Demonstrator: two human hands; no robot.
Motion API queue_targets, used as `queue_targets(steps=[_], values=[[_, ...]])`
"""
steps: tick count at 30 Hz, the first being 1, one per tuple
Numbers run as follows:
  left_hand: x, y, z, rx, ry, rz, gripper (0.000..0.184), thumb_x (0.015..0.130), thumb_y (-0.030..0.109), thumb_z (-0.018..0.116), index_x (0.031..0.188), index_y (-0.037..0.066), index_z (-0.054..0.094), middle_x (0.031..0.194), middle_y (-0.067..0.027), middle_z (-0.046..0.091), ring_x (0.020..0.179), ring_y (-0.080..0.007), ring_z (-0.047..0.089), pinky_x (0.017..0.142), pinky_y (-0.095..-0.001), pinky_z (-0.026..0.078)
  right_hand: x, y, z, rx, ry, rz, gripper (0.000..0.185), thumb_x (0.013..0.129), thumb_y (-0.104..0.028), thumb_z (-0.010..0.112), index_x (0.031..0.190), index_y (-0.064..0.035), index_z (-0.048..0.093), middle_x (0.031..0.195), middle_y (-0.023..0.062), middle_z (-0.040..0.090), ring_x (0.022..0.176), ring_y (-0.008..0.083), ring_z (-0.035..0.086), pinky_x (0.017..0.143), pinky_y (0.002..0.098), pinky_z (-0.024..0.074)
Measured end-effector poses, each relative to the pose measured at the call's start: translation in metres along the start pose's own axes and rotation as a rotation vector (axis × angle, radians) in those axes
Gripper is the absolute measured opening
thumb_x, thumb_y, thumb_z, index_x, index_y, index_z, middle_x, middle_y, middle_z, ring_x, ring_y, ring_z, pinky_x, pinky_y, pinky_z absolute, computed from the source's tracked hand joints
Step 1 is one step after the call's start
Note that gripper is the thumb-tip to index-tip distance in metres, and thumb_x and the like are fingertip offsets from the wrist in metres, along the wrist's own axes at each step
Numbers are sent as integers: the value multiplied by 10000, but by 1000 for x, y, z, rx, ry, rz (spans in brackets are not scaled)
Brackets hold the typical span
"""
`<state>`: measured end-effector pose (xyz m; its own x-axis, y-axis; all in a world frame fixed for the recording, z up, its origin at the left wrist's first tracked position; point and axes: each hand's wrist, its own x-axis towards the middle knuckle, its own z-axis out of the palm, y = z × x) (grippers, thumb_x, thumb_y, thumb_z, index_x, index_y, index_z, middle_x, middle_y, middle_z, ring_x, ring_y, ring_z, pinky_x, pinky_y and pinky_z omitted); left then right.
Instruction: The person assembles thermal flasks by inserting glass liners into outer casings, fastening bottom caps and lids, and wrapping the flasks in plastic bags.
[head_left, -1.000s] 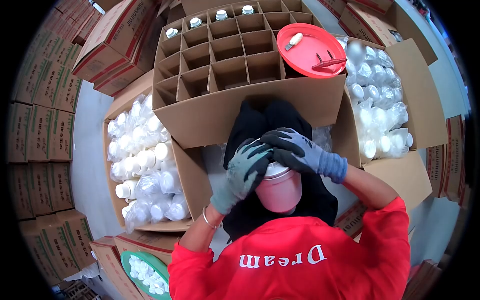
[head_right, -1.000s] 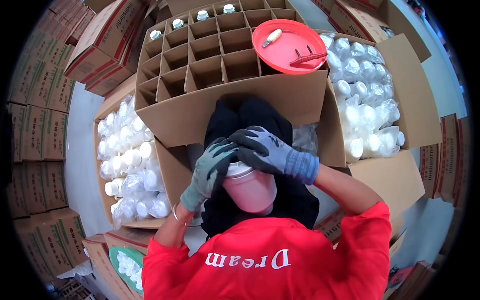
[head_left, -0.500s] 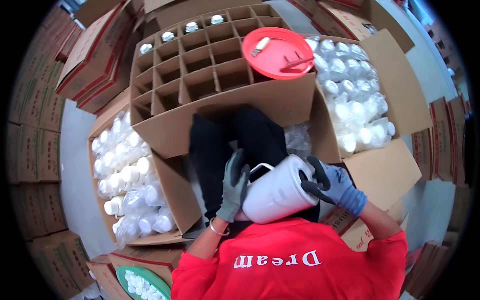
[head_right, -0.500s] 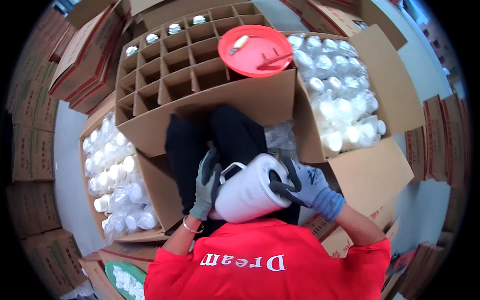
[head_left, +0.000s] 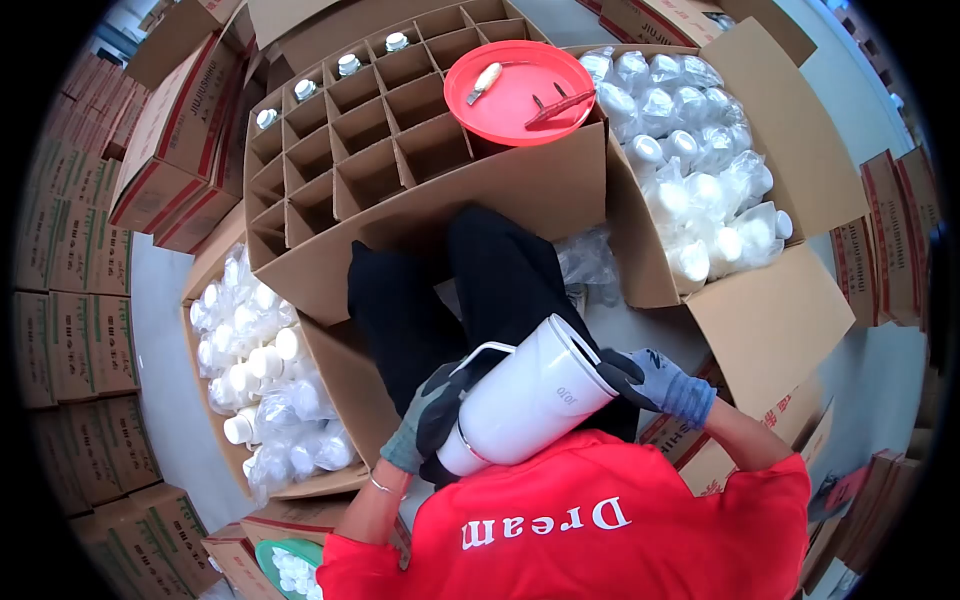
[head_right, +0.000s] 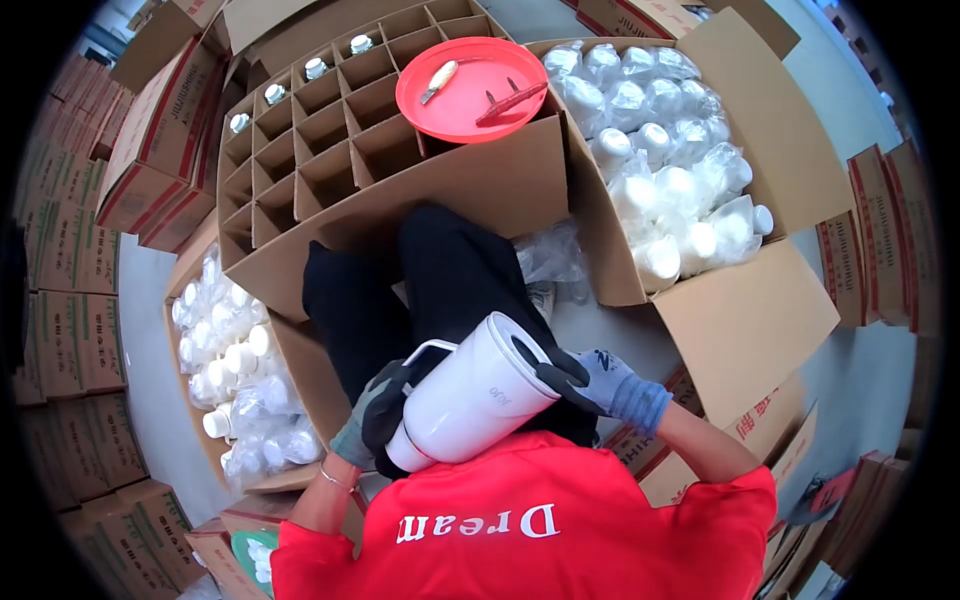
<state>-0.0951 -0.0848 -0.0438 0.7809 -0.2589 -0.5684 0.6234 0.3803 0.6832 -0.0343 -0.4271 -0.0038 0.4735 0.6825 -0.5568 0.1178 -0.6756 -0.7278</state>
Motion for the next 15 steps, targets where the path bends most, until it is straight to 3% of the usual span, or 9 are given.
queue_targets(steps=[1, 3, 4, 5, 6, 9, 13, 14, 15], values=[[-2, -2, 4, -100, 35, -15, 299, 975, 214, 571, 1214, 34, 573, 1059, -14, 611, 961, -75, 551, 874, -239, 456, -1, 2, 0, -99, 199, -88, 623, 894, -349, 565, 1433, -81, 402, 1392, 220, 436, 1226, 416, 442, 1004, 506, 376], [-3, 1, 10, 399, -37, 246, 317, 981, 207, 557, 1249, 39, 560, 1139, -47, 602, 1033, -123, 557, 908, -272, 462, 7, -12, -4, -294, 610, -272, 642, 873, -355, 583, 1432, -91, 408, 1399, 230, 420, 1234, 429, 422, 1028, 521, 346], [2, -1, 7, 239, -55, 143, 311, 987, 202, 540, 1252, 40, 561, 1184, -70, 591, 1089, -156, 556, 930, -298, 470, 14, -22, -11, -220, 694, -406, 631, 846, -346, 589, 1411, -102, 450, 1413, 247, 388, 1272, 448, 377, 1074, 545, 293], [5, 0, 5, 80, -71, 43, 307, 994, 198, 522, 1255, 41, 562, 1229, -93, 580, 1145, -189, 555, 951, -324, 477, 23, 10, 6, -287, 637, -519, 610, 831, -334, 586, 1402, -148, 482, 1438, 252, 356, 1324, 444, 341, 1108, 571, 248], [5, 6, 8, 358, -144, 92, 325, 1002, 246, 515, 1264, 60, 562, 1210, -98, 595, 1110, -199, 584, 938, -331, 490, 27, -15, -1, -257, 553, -714, 549, 870, -359, 530, 1377, -149, 507, 1456, 237, 352, 1331, 454, 335, 1103, 604, 219], [6, 1, -5, 120, -114, -195, 318, 981, 248, 553, 1211, 37, 611, 1111, -82, 651, 1015, -127, 596, 893, -294, 492, 30, -79, -5, -386, 372, -1076, 467, 919, -397, 455, 1338, -220, 562, 1504, 199, 330, 1350, 447, 325, 1082, 662, 185], [-3, 15, 6, 389, 10, 170, 269, 926, 170, 581, 1138, 34, 672, 1067, -100, 689, 961, -191, 660, 867, -312, 516, 24, -64, 2, -127, 512, -932, 453, 929, -361, 460, 1333, -188, 569, 1494, 198, 343, 1369, 444, 305, 1097, 636, 202], [-3, 28, 20, 611, 28, 421, 280, 860, 126, 615, 1122, 54, 685, 1119, -97, 684, 1035, -229, 647, 941, -350, 485, 33, -46, 14, -5, 639, -680, 543, 924, -338, 532, 1412, -112, 463, 1483, 189, 356, 1380, 394, 313, 1136, 529, 239], [-4, 47, 41, 836, 109, 673, 315, 794, 82, 649, 1106, 75, 697, 1171, -94, 679, 1110, -268, 635, 1014, -387, 455, 42, -27, 25, 436, 521, -505, 630, 906, -321, 585, 1449, -79, 376, 1492, 177, 343, 1390, 348, 310, 1141, 463, 251]])
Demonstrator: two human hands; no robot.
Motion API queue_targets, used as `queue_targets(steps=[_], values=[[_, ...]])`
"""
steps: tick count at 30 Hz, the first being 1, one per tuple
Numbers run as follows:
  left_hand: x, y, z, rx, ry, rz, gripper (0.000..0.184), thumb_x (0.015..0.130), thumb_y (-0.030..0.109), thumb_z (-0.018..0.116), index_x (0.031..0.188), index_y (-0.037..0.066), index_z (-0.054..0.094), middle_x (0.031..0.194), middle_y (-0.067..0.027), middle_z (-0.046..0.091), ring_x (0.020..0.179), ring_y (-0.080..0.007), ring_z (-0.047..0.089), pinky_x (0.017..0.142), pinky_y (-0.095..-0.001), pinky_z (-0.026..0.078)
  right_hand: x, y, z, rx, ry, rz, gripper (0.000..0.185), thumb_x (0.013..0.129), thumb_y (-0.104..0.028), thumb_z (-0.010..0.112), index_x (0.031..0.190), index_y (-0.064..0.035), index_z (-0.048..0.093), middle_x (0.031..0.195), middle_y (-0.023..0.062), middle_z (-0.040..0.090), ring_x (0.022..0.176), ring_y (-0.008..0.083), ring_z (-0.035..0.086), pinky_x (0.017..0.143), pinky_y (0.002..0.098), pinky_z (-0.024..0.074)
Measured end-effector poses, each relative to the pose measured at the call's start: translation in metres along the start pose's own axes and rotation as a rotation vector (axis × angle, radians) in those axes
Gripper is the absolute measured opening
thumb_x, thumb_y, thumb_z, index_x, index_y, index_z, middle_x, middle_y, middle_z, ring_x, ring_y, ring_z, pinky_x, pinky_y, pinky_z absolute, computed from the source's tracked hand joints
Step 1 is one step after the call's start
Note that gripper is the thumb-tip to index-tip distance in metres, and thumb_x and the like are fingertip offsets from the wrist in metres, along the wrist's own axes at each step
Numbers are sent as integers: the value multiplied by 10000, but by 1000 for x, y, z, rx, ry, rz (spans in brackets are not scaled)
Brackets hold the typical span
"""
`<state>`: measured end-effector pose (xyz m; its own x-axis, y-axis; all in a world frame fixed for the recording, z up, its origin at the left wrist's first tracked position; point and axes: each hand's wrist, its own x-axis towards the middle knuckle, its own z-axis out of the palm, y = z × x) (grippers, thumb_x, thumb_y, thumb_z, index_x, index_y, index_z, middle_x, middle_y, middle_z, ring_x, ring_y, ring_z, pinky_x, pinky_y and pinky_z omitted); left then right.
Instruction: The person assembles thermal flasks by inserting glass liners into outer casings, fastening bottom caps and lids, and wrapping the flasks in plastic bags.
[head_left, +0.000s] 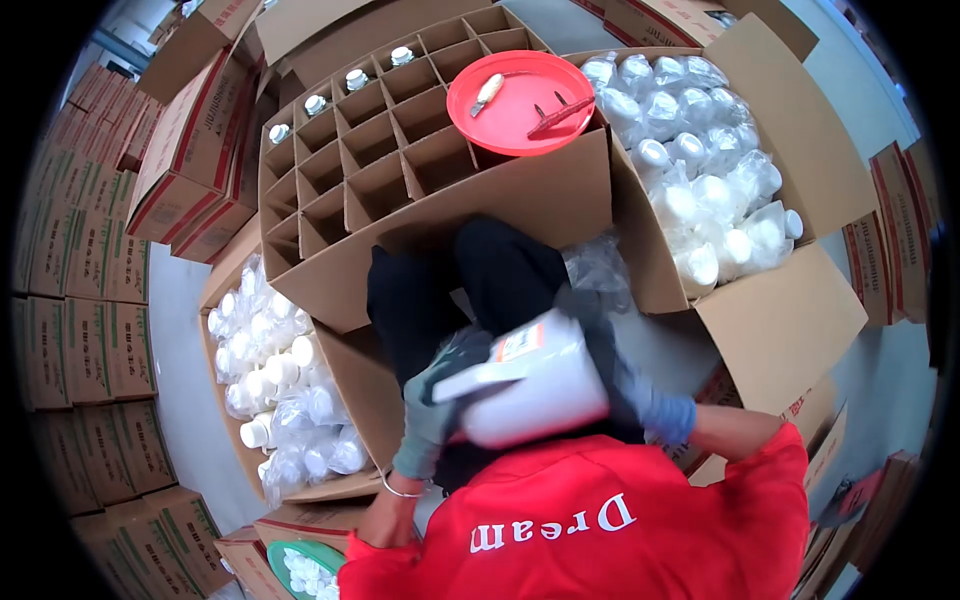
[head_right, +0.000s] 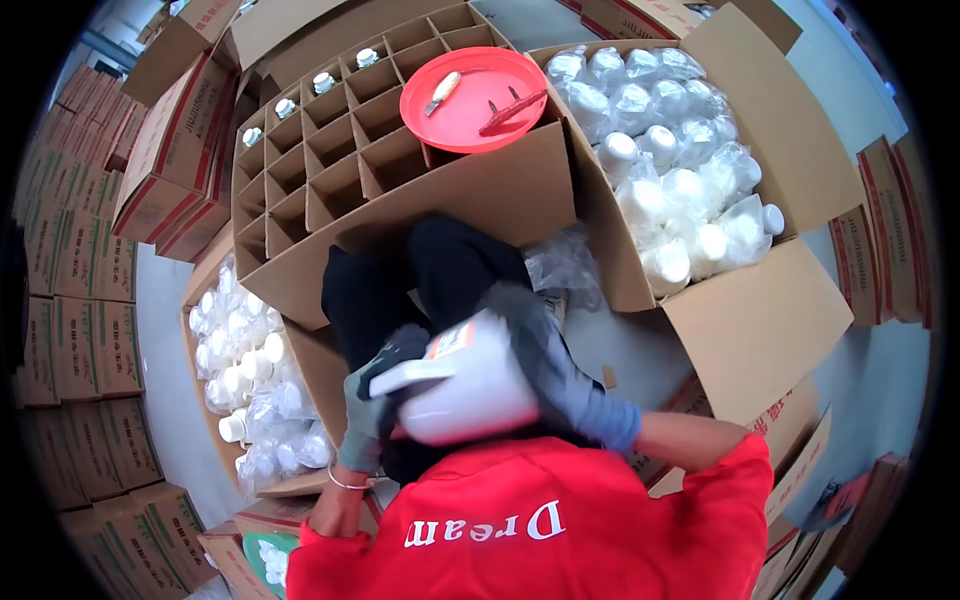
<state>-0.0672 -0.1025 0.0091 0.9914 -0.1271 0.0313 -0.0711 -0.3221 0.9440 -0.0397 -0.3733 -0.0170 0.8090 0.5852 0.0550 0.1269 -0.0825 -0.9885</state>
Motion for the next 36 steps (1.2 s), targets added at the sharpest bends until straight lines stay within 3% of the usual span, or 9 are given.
queue_targets(steps=[1, 4, 8, 14, 19, 21, 28, 33, 36], values=[[13, 21, 7, 305, -37, 247, 324, 780, 62, 639, 1099, 80, 698, 1189, -93, 671, 1157, -279, 606, 1049, -413, 423, -7, 22, 2, 395, 139, 261, 739, 888, -305, 639, 1485, -45, 290, 1501, 166, 330, 1400, 302, 306, 1146, 397, 263], [33, 41, 7, 393, 13, 468, 340, 776, 50, 621, 1108, 72, 689, 1187, -99, 670, 1184, -280, 591, 1077, -426, 400, 14, 25, -32, -94, 106, -51, 749, 884, -296, 655, 1486, -42, 287, 1510, 168, 312, 1409, 283, 297, 1144, 379, 257], [40, 7, -11, -126, -90, -248, 274, 801, 85, 621, 1048, 11, 717, 1025, -109, 726, 960, -206, 692, 865, -291, 530, 31, -21, -43, -404, 204, -343, 642, 854, -187, 643, 1434, -65, 399, 1446, 228, 370, 1373, 380, 314, 1148, 427, 238], [63, 49, 3, 482, 17, 548, 423, 639, -10, 622, 1058, 28, 658, 1153, -135, 665, 1151, -314, 594, 1039, -498, 430, 45, 39, -33, -28, 355, -123, 599, 858, -158, 664, 1388, -17, 422, 1407, 146, 428, 1312, 233, 412, 1102, 363, 324], [69, 24, -22, -109, 161, -196, 373, 744, 33, 512, 1060, -34, 698, 1029, -119, 726, 975, -175, 662, 949, -328, 484, 76, -17, -42, -99, 204, -213, 734, 871, -489, 586, 1411, -26, 408, 1464, 176, 388, 1362, 286, 376, 1096, 379, 323], [68, 34, -22, 50, 244, 28, 314, 757, 37, 526, 1009, -3, 709, 988, -121, 725, 971, -251, 676, 1003, -378, 458, 83, -34, -34, -76, 187, -266, 909, 831, -717, 468, 1435, -41, 398, 1503, 179, 335, 1385, 300, 334, 1127, 425, 267], [65, 42, -64, 310, 326, 438, 293, 715, 21, 534, 951, -3, 705, 1026, -141, 712, 1038, -310, 664, 1063, -461, 411, 129, -20, -8, 101, 230, -399, 683, 904, -511, 487, 1363, -10, 422, 1384, 167, 403, 1347, 289, 347, 1117, 400, 263], [40, -6, -107, 150, 514, 2, 284, 870, 78, 543, 1085, -32, 693, 1041, -123, 716, 957, -201, 668, 840, -310, 517, 228, -22, -113, -1097, 305, -545, 510, 757, -276, 732, 1190, -57, 576, 1177, 150, 559, 1096, 332, 538, 981, 444, 402], [24, -49, -120, 767, 404, 130, 212, 903, 99, 539, 1014, 17, 699, 952, -128, 710, 881, -249, 677, 794, -356, 518, 282, 10, -171, -1842, -39, 48, 479, 782, -327, 679, 1189, -89, 594, 1162, 157, 580, 1108, 295, 553, 957, 463, 416]])
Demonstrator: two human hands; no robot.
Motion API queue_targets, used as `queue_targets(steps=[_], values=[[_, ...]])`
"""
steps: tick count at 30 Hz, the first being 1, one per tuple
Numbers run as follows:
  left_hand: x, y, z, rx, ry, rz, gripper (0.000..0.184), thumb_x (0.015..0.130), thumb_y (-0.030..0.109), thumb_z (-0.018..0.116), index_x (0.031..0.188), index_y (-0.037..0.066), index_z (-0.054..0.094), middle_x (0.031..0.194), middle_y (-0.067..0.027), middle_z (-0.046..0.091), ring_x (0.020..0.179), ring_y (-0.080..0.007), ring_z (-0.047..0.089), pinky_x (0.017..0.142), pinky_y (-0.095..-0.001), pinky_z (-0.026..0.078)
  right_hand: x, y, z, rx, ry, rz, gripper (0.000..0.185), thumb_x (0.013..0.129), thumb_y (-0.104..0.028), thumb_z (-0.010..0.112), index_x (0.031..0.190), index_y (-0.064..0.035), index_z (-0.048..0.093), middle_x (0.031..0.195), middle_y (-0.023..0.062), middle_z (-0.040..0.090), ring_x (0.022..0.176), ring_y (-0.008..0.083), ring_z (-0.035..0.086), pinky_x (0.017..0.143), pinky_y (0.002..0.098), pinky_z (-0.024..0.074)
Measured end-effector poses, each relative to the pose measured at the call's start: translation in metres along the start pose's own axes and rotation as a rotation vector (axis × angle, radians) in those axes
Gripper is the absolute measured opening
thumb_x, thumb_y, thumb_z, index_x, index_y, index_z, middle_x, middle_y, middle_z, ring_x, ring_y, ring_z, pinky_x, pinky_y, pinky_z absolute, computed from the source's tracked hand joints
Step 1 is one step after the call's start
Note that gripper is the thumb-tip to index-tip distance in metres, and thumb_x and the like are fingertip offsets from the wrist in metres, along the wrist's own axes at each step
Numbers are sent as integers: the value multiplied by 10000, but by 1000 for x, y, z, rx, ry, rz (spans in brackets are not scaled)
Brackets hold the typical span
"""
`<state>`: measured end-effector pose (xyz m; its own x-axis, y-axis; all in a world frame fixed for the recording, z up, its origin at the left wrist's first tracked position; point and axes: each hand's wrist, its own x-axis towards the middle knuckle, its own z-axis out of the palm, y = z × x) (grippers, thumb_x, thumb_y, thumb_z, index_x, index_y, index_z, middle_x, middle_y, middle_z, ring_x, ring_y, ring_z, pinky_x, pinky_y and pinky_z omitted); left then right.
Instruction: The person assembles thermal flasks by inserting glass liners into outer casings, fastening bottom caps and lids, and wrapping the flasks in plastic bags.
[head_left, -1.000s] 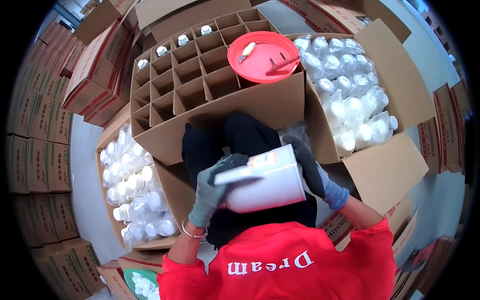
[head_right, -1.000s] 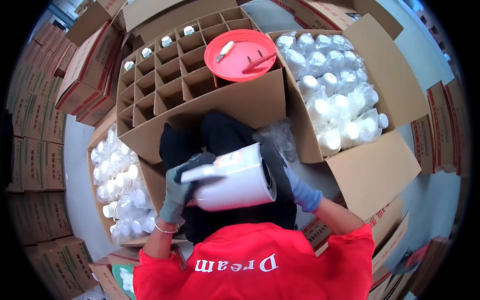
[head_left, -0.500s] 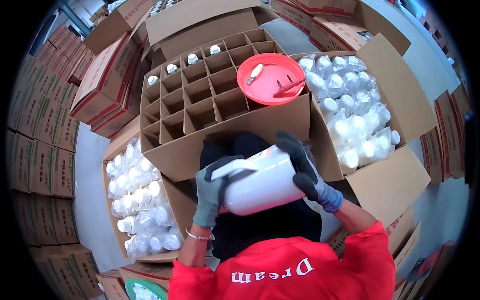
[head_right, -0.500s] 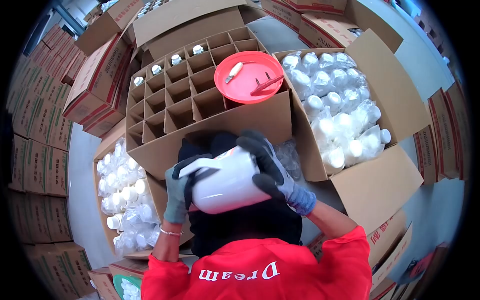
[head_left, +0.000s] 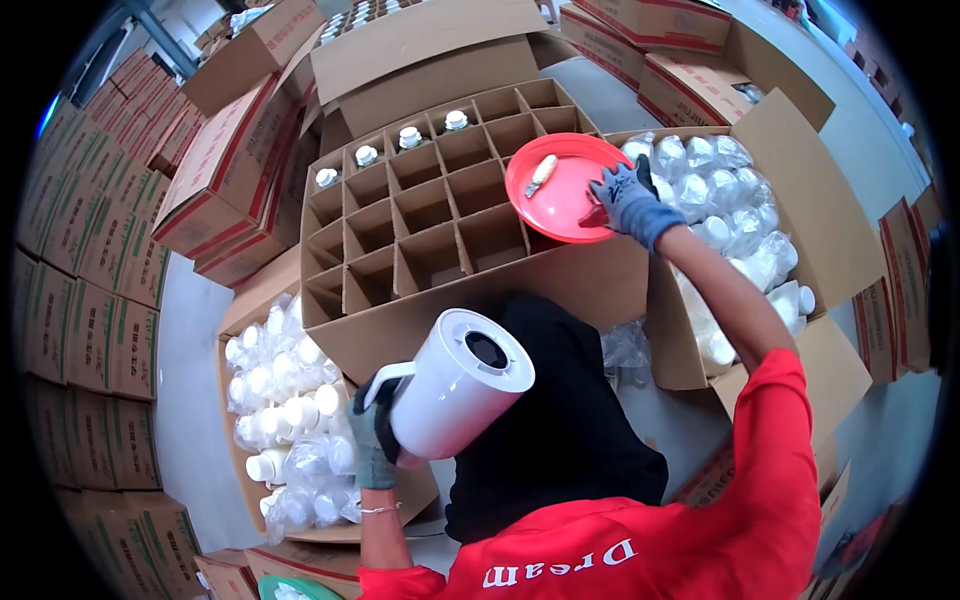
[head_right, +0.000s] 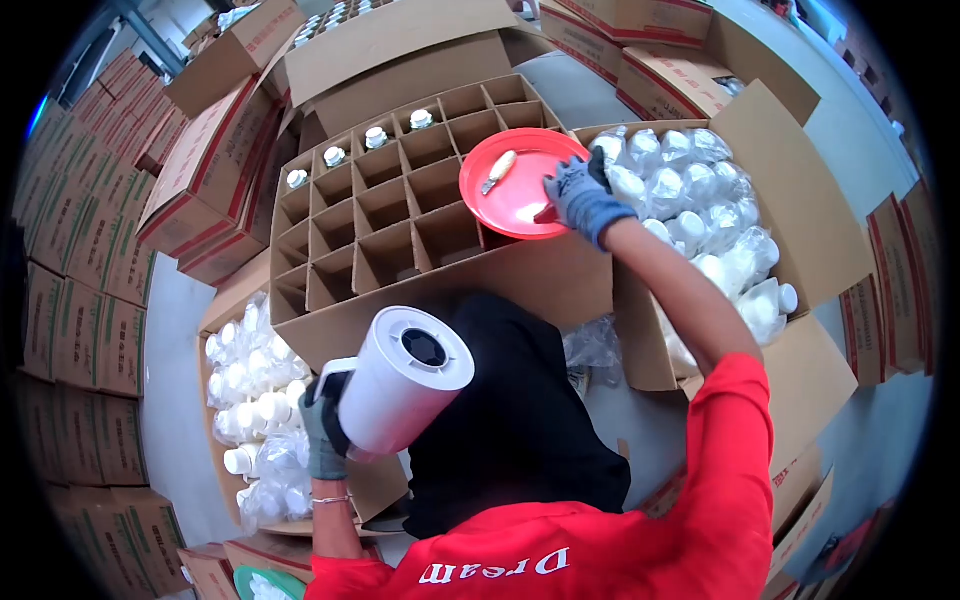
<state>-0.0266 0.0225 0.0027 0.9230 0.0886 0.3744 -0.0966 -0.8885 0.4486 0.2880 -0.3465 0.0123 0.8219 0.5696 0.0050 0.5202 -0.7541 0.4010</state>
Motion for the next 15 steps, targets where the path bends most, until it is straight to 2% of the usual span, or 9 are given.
queue_targets(steps=[1, 4, 6, 8, 9, 10, 11, 12, 15], values=[[-3, -7, 4, -194, -16, -90, 209, 932, 141, 526, 984, 24, 691, 913, -144, 695, 855, -272, 671, 778, -376, 515, 17, 9, 21, -4, -221, -16, 441, 794, -288, 665, 1182, -87, 606, 1129, 179, 595, 1082, 320, 577, 933, 461, 432], [-16, -29, 23, -589, 36, -416, 242, 949, 170, 510, 994, 12, 688, 922, -145, 698, 865, -268, 673, 778, -366, 515, 23, 18, 18, 220, -108, -100, 231, 867, -213, 573, 1049, -101, 663, 1060, 199, 630, 951, 347, 641, 829, 467, 502], [-18, -48, 35, -633, 39, -385, 254, 961, 176, 496, 1002, 3, 679, 909, -152, 695, 847, -285, 674, 765, -371, 516, 20, -1, -7, 419, 152, 5, 187, 823, -167, 610, 969, -54, 645, 997, 198, 631, 885, 363, 645, 781, 456, 509], [-16, -66, 44, -612, -6, -318, 262, 972, 183, 486, 1010, -1, 669, 904, -163, 691, 836, -307, 673, 753, -378, 517, 10, -28, -36, 872, 324, -142, 214, 810, -155, 614, 979, -24, 627, 905, 168, 642, 862, 349, 641, 756, 421, 508], [-13, -74, 47, -570, -48, -264, 264, 975, 186, 483, 1013, -2, 664, 905, -170, 687, 834, -320, 671, 747, -384, 517, -10, -47, -79, 1300, 68, -190, 307, 815, -170, 636, 1092, -38, 630, 889, 136, 655, 862, 323, 649, 796, 392, 512], [-7, -72, 46, -634, -85, -299, 271, 981, 198, 484, 1015, -2, 663, 906, -157, 687, 822, -289, 668, 741, -371, 516, -18, -64, -72, 1594, 112, -453, 392, 811, -155, 658, 1186, -54, 603, 977, 125, 658, 914, 296, 648, 861, 380, 504], [-1, -69, 45, -697, -119, -337, 278, 986, 209, 485, 1016, -3, 662, 907, -144, 687, 811, -259, 664, 735, -357, 515, -28, -77, -96, 1338, 273, -690, 423, 779, -130, 676, 1185, -57, 582, 1086, 134, 625, 947, 308, 637, 907, 380, 498], [6, -67, 45, -757, -152, -378, 285, 991, 221, 486, 1018, -3, 660, 908, -132, 686, 799, -228, 661, 729, -344, 514, -37, -86, -125, 1219, 87, -778, 454, 727, -128, 699, 1161, -66, 579, 1191, 135, 564, 1057, 326, 590, 968, 400, 467], [18, -54, 40, -1028, -266, -572, 300, 995, 249, 498, 1029, -3, 658, 909, -91, 683, 786, -143, 632, 720, -306, 509, -39, -114, -139, 680, 403, -1110, 545, 650, -117, 730, 1172, -159, 580, 1251, 87, 524, 1224, 297, 477, 1133, 532, 287]])
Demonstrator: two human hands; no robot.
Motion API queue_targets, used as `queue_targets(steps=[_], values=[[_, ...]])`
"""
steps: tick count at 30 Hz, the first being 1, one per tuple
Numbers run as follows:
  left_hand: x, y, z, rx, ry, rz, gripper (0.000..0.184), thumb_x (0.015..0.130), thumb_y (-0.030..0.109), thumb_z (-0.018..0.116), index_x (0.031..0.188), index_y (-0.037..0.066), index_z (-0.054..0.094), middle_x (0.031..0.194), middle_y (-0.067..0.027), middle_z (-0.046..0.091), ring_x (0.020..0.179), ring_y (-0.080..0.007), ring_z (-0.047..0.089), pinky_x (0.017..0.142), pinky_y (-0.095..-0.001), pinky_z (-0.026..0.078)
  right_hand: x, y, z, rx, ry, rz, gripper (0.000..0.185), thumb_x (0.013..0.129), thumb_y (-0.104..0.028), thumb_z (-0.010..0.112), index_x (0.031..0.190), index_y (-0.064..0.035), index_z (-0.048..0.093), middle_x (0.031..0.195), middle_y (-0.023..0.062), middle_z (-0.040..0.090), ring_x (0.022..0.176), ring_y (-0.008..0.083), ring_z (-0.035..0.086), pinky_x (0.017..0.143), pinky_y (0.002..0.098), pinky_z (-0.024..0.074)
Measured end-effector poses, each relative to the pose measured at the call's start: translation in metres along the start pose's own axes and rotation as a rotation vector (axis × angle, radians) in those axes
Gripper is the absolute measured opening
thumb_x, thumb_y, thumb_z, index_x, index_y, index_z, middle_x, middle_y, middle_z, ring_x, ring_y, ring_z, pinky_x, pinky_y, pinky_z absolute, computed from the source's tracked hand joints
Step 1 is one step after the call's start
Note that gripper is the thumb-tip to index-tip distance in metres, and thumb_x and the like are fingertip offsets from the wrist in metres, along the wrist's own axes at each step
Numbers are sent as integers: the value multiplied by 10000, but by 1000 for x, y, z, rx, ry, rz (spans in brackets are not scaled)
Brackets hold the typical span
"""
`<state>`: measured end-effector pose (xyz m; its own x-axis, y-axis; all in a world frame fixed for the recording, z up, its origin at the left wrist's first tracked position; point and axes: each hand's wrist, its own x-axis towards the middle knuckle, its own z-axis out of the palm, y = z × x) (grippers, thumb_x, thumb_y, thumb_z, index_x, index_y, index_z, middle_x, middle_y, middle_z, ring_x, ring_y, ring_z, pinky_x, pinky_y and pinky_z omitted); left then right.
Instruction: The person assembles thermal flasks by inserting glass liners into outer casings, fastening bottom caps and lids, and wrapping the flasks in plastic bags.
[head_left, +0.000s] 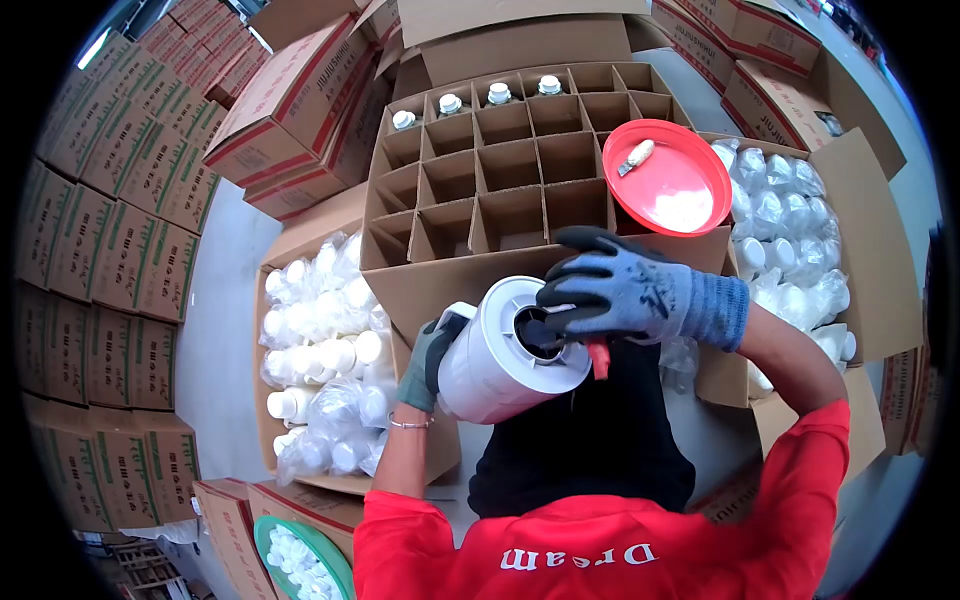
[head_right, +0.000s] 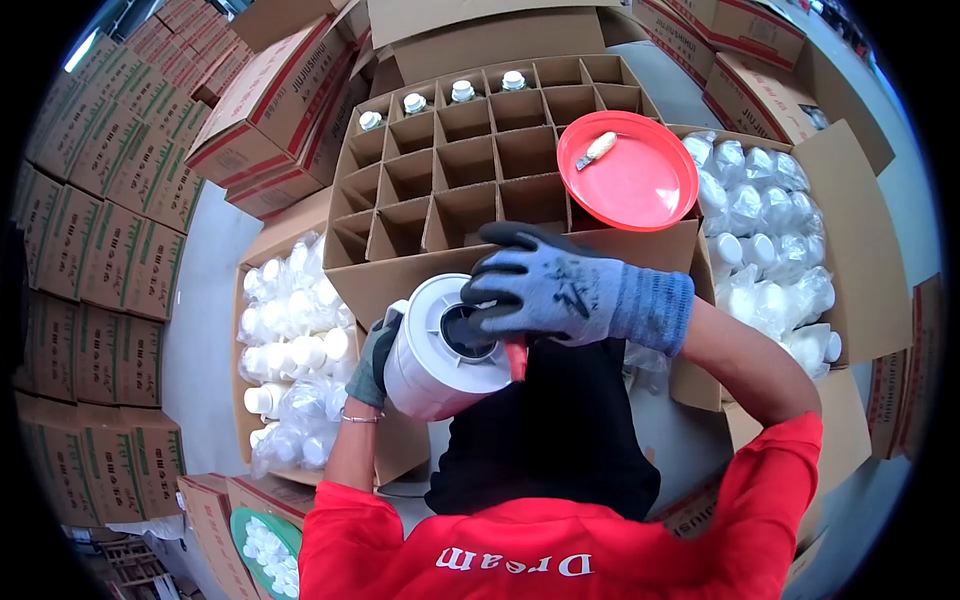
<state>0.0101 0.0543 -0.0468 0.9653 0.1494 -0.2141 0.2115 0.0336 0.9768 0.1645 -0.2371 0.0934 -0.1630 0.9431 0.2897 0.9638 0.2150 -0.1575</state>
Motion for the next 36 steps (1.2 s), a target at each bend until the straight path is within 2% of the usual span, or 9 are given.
queue_targets(steps=[5, 11, 15, 17, 19, 21, 22, 30, 36], values=[[-4, 7, 6, -143, 20, -98, 312, 986, 256, 521, 1003, -18, 668, 893, -82, 688, 789, -125, 627, 713, -286, 508, 1, -6, 9, 101, -104, 63, 590, 672, -144, 739, 1230, -173, 551, 1250, 89, 527, 1167, 305, 510, 1066, 503, 368], [-29, 11, 13, 283, 186, 275, 280, 936, 198, 548, 957, -36, 699, 895, -109, 715, 827, -171, 666, 733, -300, 515, -5, -35, 31, 422, -181, 391, 536, 736, -153, 704, 1249, -147, 548, 1085, 141, 596, 887, 343, 624, 805, 419, 511], [-42, 57, 24, 514, 243, 675, 188, 860, 53, 563, 958, -25, 703, 933, -130, 724, 882, -240, 689, 886, -347, 504, -40, -76, 73, 585, 120, 626, 418, 805, -194, 687, 1187, -73, 572, 884, 201, 631, 831, 376, 633, 729, 424, 501], [-46, 66, 37, 497, 339, 721, 197, 868, 51, 545, 961, -17, 705, 920, -139, 724, 898, -251, 691, 917, -340, 491, -46, -85, 88, 683, 598, 852, 361, 810, -162, 711, 1131, -37, 604, 891, 207, 638, 834, 376, 643, 716, 382, 501], [-37, 46, 38, 260, 391, 577, 203, 884, 50, 531, 972, -24, 699, 933, -137, 725, 878, -235, 691, 884, -355, 502, -49, -74, 69, 831, 394, 1076, 345, 834, -178, 691, 1126, -16, 604, 893, 189, 642, 854, 379, 638, 735, 354, 499], [-31, 35, 30, 34, 346, 394, 206, 897, 57, 527, 983, -24, 695, 937, -139, 723, 868, -233, 689, 858, -367, 507, -47, -79, 45, 543, 554, 854, 354, 845, -198, 664, 1145, -23, 597, 934, 168, 639, 868, 374, 632, 755, 363, 498], [-30, 30, 22, 327, 334, 377, 196, 913, 90, 545, 990, -15, 691, 929, -138, 712, 832, -234, 679, 789, -362, 514, -45, -86, 36, 410, 627, 753, 359, 851, -209, 650, 1154, -26, 593, 954, 158, 637, 875, 371, 629, 765, 368, 498], [-41, 13, 22, -14, 91, 57, 277, 964, 243, 540, 983, 5, 681, 893, -90, 686, 774, -146, 636, 681, -297, 506, -26, -70, -12, -106, 86, 111, 553, 655, -159, 733, 1184, -239, 596, 1259, 44, 524, 1233, 261, 468, 1116, 608, 271], [-40, 21, 27, 223, -6, 124, 250, 942, 198, 563, 998, -10, 689, 877, -75, 687, 764, -124, 621, 686, -283, 507, -9, -72, -3, 10, -69, 224, 498, 695, -200, 724, 1170, -208, 577, 1225, 54, 555, 1113, 276, 558, 981, 509, 427]])
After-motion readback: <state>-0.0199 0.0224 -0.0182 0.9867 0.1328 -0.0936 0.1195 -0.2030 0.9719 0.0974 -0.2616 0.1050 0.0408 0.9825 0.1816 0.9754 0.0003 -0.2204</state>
